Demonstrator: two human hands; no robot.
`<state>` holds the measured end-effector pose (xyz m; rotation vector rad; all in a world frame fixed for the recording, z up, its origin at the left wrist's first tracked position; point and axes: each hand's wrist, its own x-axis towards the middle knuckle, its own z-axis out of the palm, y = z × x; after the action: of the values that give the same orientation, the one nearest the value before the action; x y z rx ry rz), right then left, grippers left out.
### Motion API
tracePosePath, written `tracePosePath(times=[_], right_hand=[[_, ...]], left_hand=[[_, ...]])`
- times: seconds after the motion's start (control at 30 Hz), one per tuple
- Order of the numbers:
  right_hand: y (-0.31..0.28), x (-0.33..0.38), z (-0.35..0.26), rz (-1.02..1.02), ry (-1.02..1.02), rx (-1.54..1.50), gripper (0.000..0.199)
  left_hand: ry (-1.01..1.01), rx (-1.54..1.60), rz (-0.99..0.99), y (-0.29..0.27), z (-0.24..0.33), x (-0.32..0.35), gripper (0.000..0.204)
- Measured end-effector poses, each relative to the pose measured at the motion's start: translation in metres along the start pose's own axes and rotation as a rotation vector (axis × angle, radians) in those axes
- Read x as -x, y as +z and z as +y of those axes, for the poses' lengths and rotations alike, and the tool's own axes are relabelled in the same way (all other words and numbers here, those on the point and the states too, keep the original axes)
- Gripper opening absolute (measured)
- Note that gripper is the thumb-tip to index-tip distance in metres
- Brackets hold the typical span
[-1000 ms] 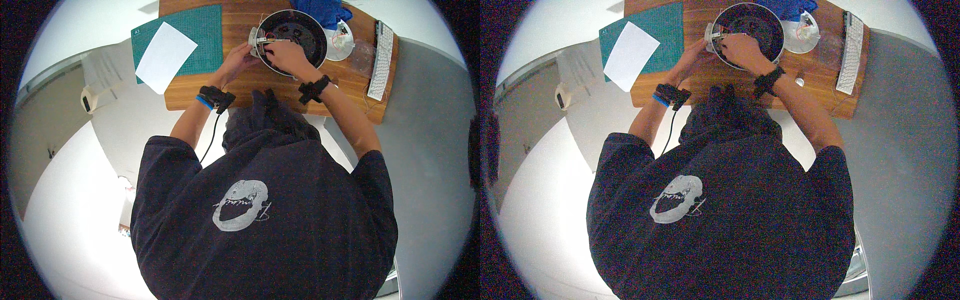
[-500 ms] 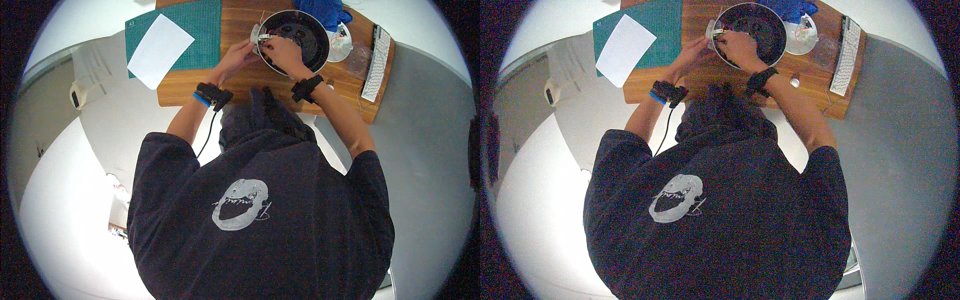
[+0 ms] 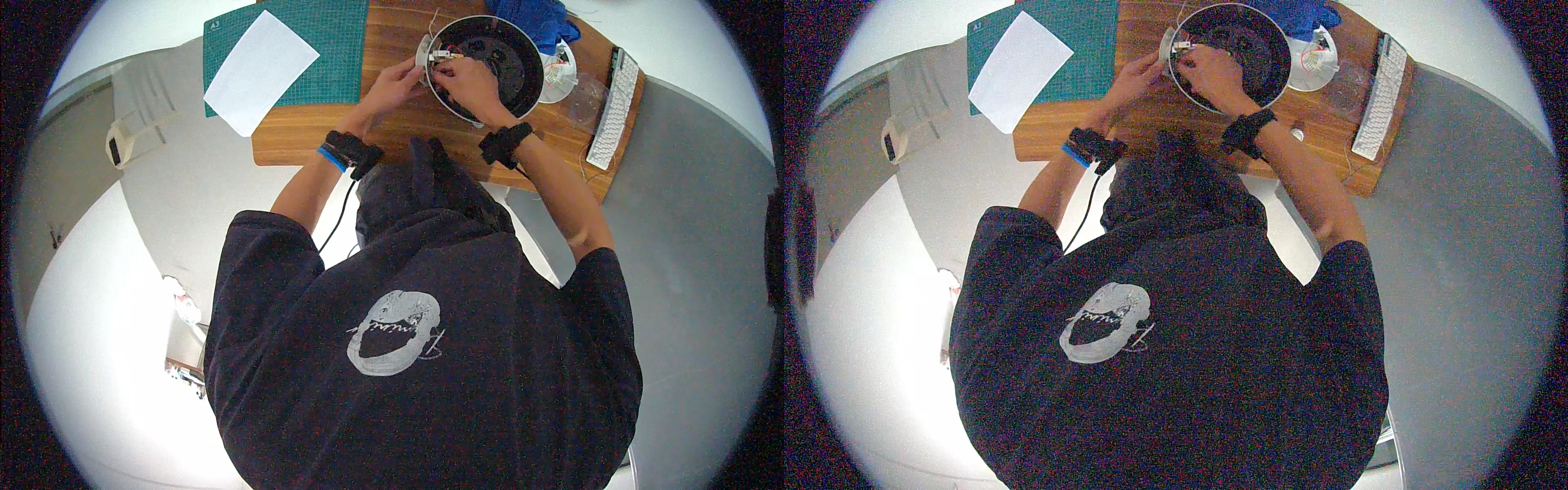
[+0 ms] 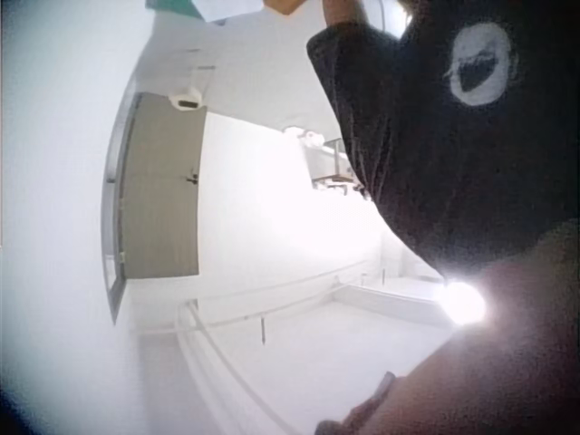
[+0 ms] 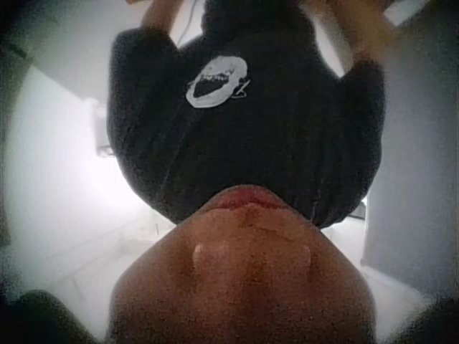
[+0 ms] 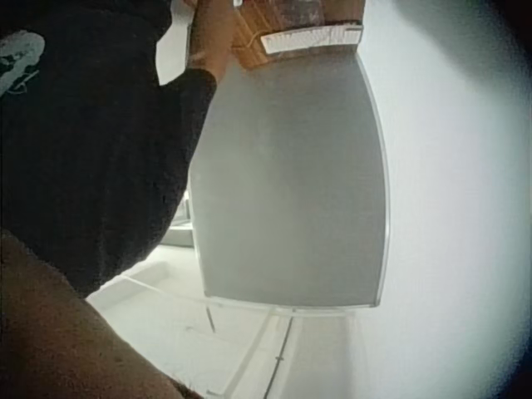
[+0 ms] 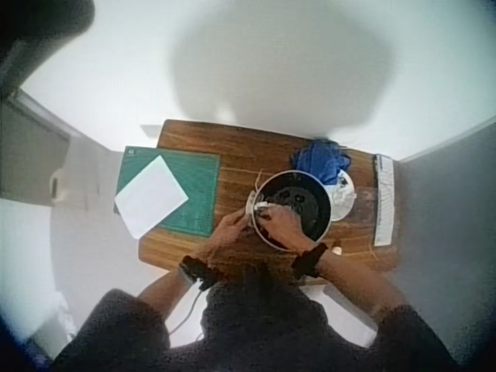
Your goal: The person assembles a small electronic device inside a white bucket. They connect wires to a circuit board, place a battery pack, and wipe the interior with a blue cloth. The person then closes the bucket lid and reopens it to continue adjusting the internal components.
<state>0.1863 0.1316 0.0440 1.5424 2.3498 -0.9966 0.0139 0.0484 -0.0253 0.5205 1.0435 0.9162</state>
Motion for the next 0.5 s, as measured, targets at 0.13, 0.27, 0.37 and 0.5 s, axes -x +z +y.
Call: tracePosePath(times=[0.13,0.27,0.37,0.5], right_hand=[[0.007,0.006,-0.004,0.231,-0.171,0.149,0.028],[0.012,0.003,-0.006,0.206,-0.229,0.259,0.024],[0.017,-0.001,-0.002,0.222,-0.31,0.337,0.02],[0.016,0.0,-0.005,0.273,-0.38,0.404,0.014]], left_hand=[[0.031,0.003,0.026,0.007,0.005,0.005,0.04],[-0.019,-0.127,0.031,0.004,0.016,0.007,0.04],[-0.007,-0.129,0.048,0.005,0.018,0.008,0.039],[0.039,-0.104,0.021,-0.002,0.007,0.004,0.039]])
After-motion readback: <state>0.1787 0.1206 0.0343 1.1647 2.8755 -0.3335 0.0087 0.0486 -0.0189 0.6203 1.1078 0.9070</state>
